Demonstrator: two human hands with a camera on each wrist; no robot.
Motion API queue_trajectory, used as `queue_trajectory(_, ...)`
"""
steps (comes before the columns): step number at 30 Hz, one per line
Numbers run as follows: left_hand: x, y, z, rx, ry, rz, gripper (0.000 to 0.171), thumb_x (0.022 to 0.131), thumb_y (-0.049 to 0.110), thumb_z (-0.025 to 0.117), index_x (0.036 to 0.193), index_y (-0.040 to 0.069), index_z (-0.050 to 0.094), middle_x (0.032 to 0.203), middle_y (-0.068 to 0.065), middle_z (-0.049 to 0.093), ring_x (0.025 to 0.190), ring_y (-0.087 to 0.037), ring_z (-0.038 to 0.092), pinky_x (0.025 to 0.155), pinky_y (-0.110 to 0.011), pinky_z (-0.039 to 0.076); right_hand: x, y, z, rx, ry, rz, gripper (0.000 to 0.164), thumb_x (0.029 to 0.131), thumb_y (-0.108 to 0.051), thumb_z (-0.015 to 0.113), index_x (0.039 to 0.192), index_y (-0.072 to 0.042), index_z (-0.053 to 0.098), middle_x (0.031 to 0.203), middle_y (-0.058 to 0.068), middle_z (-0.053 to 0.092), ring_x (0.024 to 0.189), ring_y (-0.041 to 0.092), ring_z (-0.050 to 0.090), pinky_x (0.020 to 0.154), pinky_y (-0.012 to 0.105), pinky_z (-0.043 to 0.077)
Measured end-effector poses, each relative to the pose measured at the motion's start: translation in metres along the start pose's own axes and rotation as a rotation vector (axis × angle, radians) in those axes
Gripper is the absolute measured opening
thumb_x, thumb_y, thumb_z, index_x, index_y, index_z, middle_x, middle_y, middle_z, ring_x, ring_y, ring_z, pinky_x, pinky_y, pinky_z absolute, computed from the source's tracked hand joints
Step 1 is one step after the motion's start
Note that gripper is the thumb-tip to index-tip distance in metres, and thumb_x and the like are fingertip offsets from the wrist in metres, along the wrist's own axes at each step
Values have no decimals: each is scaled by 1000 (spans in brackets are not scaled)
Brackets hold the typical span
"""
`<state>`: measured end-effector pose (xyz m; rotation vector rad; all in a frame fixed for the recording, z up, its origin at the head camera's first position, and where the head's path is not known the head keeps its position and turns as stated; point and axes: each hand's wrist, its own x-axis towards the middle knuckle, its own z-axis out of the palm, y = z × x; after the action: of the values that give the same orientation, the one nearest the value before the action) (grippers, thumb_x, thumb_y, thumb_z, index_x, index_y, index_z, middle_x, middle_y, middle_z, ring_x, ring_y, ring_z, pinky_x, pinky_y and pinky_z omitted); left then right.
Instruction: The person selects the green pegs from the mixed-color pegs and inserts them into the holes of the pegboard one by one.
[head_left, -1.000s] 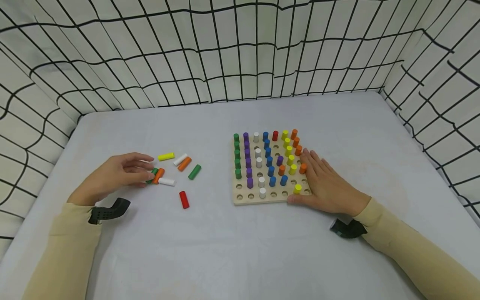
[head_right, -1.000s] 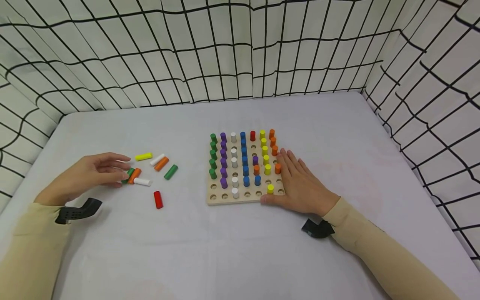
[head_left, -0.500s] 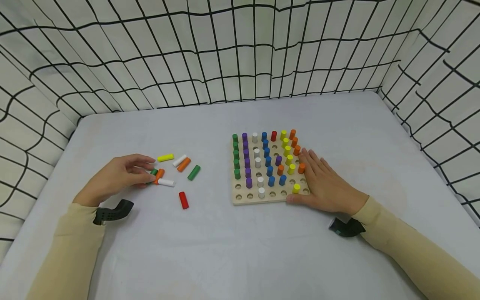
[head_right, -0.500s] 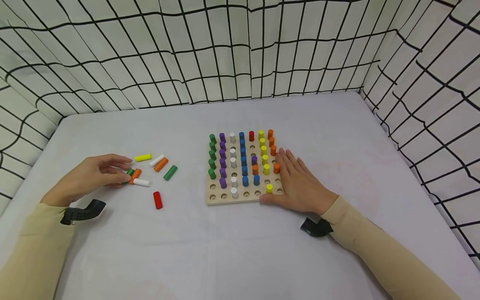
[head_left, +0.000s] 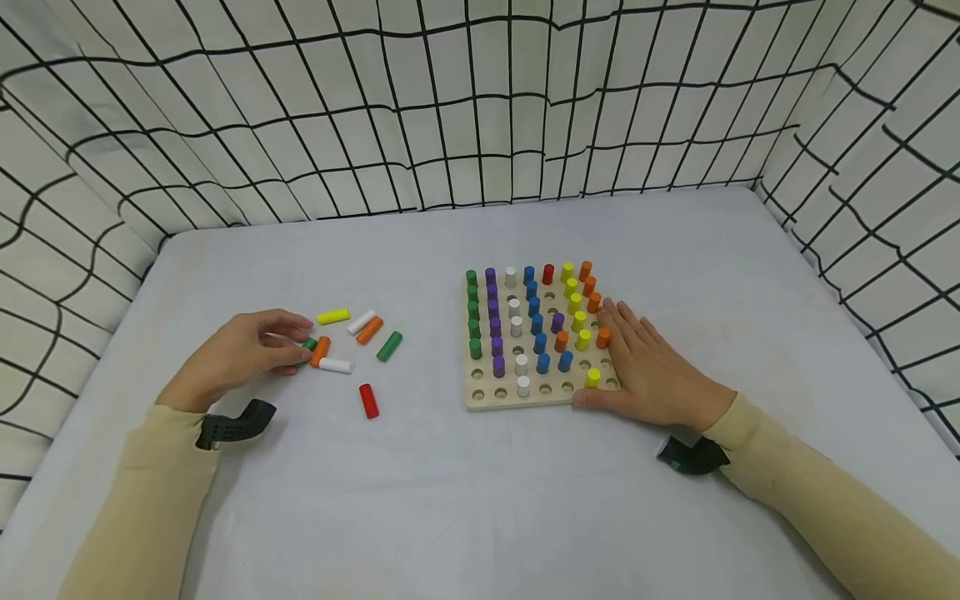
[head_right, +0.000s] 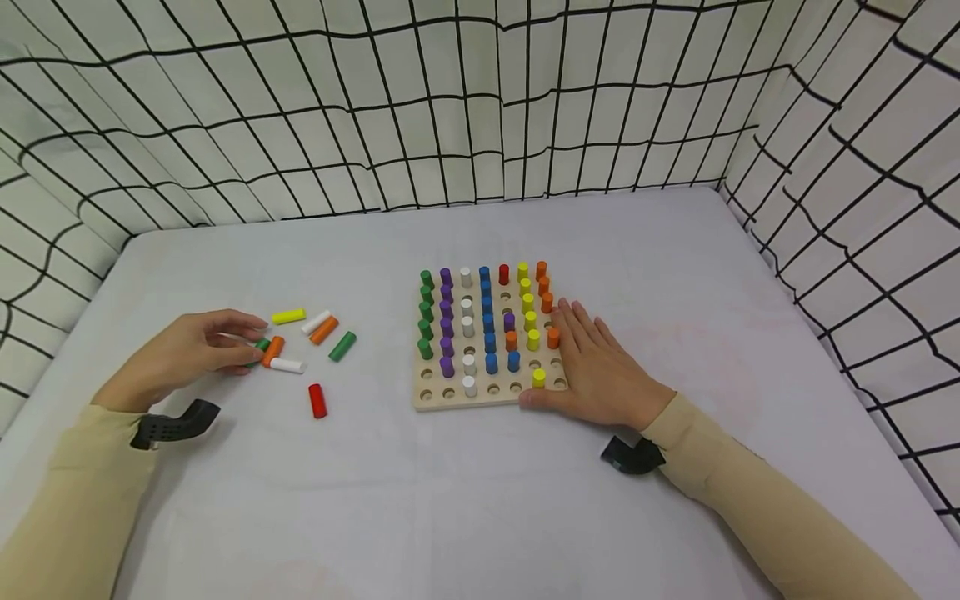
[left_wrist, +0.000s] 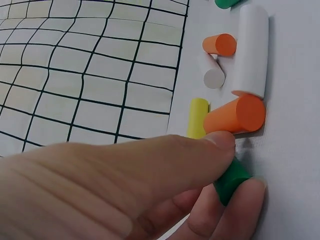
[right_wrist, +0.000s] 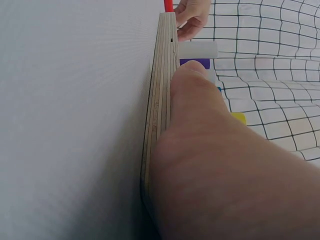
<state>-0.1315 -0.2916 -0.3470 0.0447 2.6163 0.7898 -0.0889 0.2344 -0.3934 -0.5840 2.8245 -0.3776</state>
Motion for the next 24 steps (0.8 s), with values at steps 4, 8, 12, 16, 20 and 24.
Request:
queue_trajectory(4,0,0,1,11,9,16,51,98,31,71,142,10,57,135,-18,66,102,-17,69,80,-23,53,0,0,0,1,-12,1,129,84,-88,52,165,0,3,176,18,-2,164,41,1,131,65,11)
queue_trajectory(8,-1,1,0,10,12,28,49,98,29,70,142,10,58,134,-20,66,102,-16,69,80,-21,54,0,0,0,-3,-26,11,130,83,-90,50,165,-2,2,176,16,-4,165,39,-1,132,64,10)
queue_trajectory(12,-2,1,-1,16,12,12,45,99,28,67,141,14,60,134,-17,67,109,-20,66,81,-22,53,0,1,0,-7,-28,11,130,83,-90,50,165,-2,1,176,16,-4,164,39,0,131,65,10)
queue_trajectory(16,-4,2,-1,35,9,-13,43,100,32,65,141,17,63,128,-13,71,107,-21,65,86,-27,48,1,1,1,-13,-25,7,130,83,-89,50,165,-1,2,176,16,-3,164,40,0,131,65,11)
queue_trajectory(20,-5,2,-2,42,16,-26,43,100,34,64,140,19,64,117,-7,76,106,-20,65,89,-31,46,1,1,1,-13,-20,4,130,83,-89,51,165,-1,2,176,16,-3,164,39,0,131,64,11)
queue_trajectory(24,-5,1,-4,47,38,-24,42,100,35,63,140,21,64,115,-6,77,108,-18,64,89,-32,46,0,1,0,-11,-19,3,129,84,-89,51,165,-1,2,176,17,-3,164,40,0,131,65,11)
